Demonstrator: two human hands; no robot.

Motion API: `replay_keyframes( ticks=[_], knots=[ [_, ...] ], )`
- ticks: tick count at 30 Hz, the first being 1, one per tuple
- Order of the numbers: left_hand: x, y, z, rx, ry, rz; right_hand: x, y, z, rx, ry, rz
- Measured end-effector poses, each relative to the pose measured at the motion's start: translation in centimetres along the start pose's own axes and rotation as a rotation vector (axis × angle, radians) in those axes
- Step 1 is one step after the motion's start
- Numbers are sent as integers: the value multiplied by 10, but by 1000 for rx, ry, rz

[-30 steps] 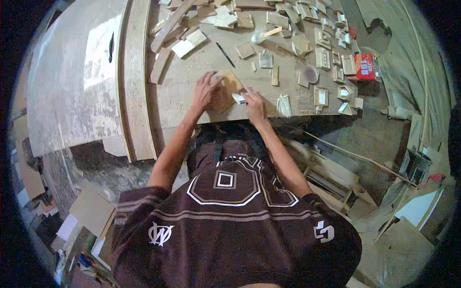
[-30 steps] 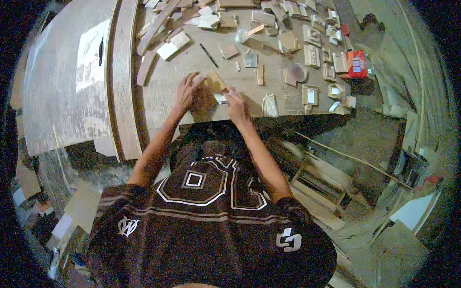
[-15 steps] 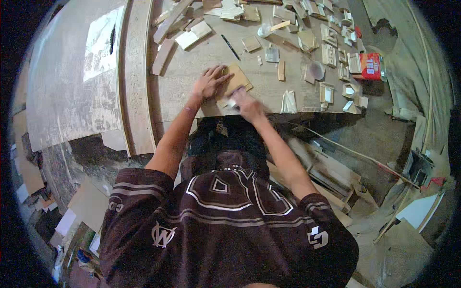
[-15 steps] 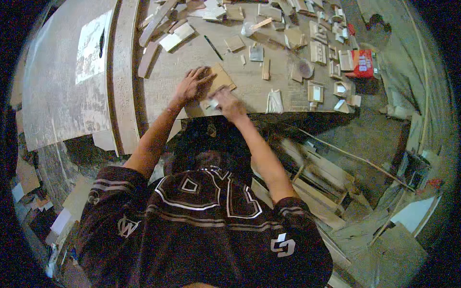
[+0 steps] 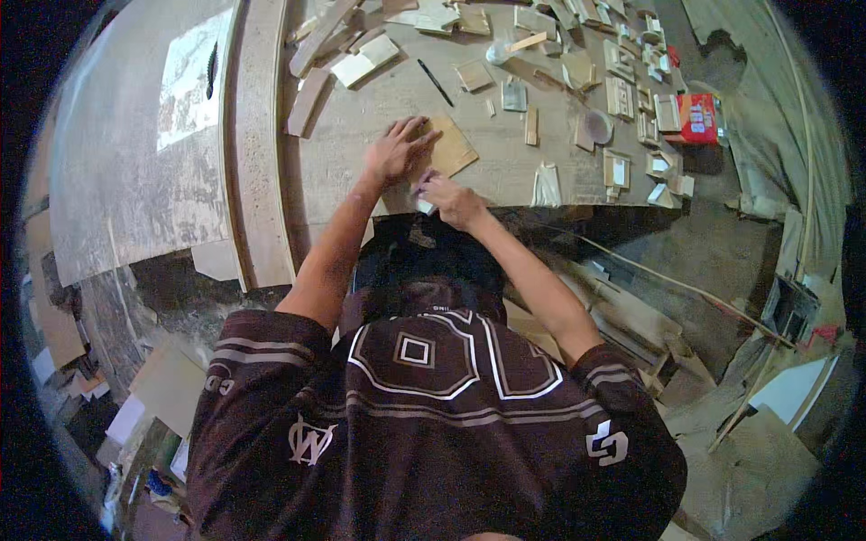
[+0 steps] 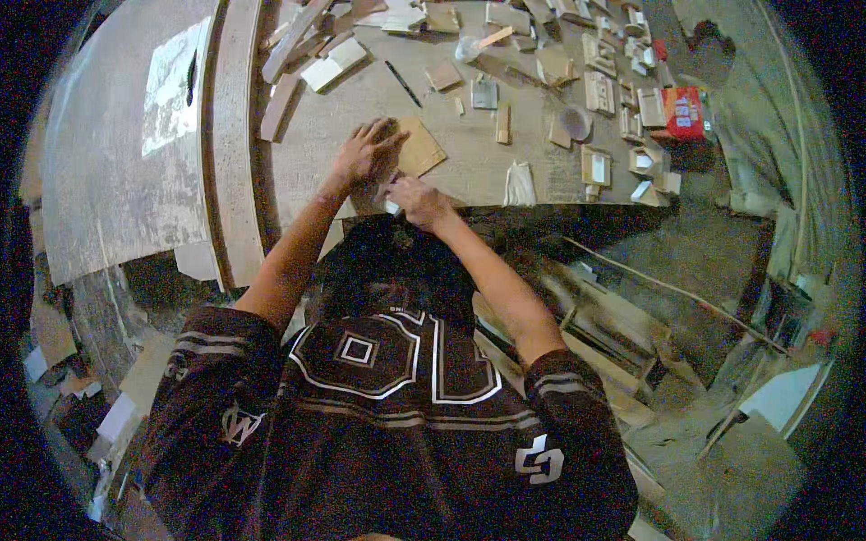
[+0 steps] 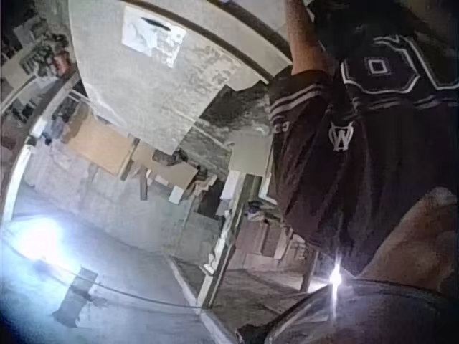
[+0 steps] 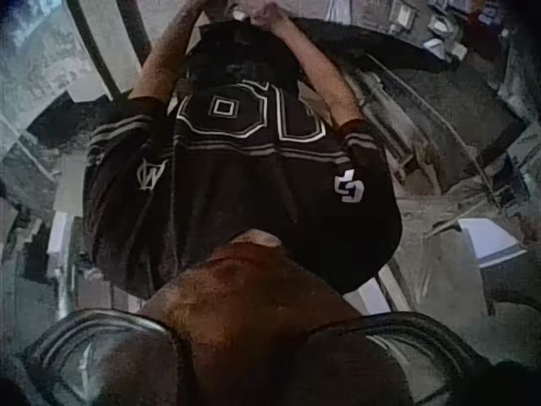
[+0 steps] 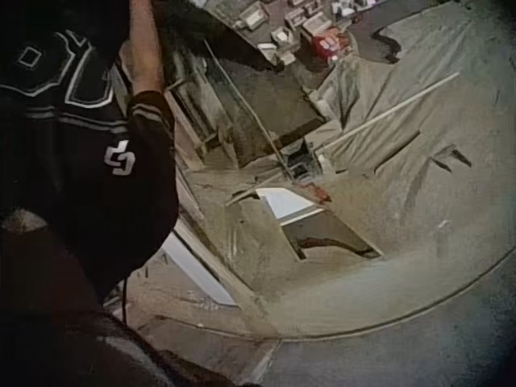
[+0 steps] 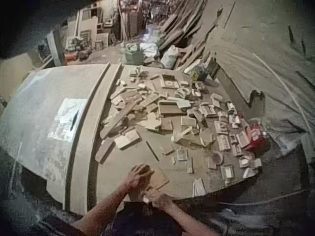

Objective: Inspecting, sorting, and cleaning small wood scraps on a workbench.

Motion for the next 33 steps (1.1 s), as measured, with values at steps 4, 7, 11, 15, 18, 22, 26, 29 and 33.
replay_keyframes(
  ticks=[4, 7, 11, 15, 18, 22, 26, 29, 33],
  knots=[
    [5, 0, -3, 35, -84, 20, -25, -5, 27, -225, 200, -440],
    [9, -3, -3, -43, -66, 16, 0, -7, 8, -82, 16, -63],
    [8, 1, -8, 1, -27, -1, -33, -3, 24, -196, 153, -540],
    [9, 5, -12, -55, -71, 13, 0, 15, 0, 3, 170, -101],
    [12, 2, -14, -65, -78, -14, -34, 0, 30, -188, 268, -473],
    [14, 6, -15, -57, -61, 25, -7, 9, 3, -52, 182, -47],
    [8, -1, -11, 2, -90, -1, -59, 14, 42, -404, 418, -393],
    [13, 0, -16, -1, -71, 22, -46, 12, 36, -521, 140, -671],
    [12, 4, -20, 15, -106, 19, -26, 21, 52, -658, 217, -822]
  ],
)
Point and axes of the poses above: each hand's wrist, its own y-axis away from the middle knuckle, its own z-axis out of the back of the hand, x = y × z, the point moved 2 cm from there along -y, towards the middle knuckle, and after that the axes turned 12 degrees about -y, right-handed, at the moved point
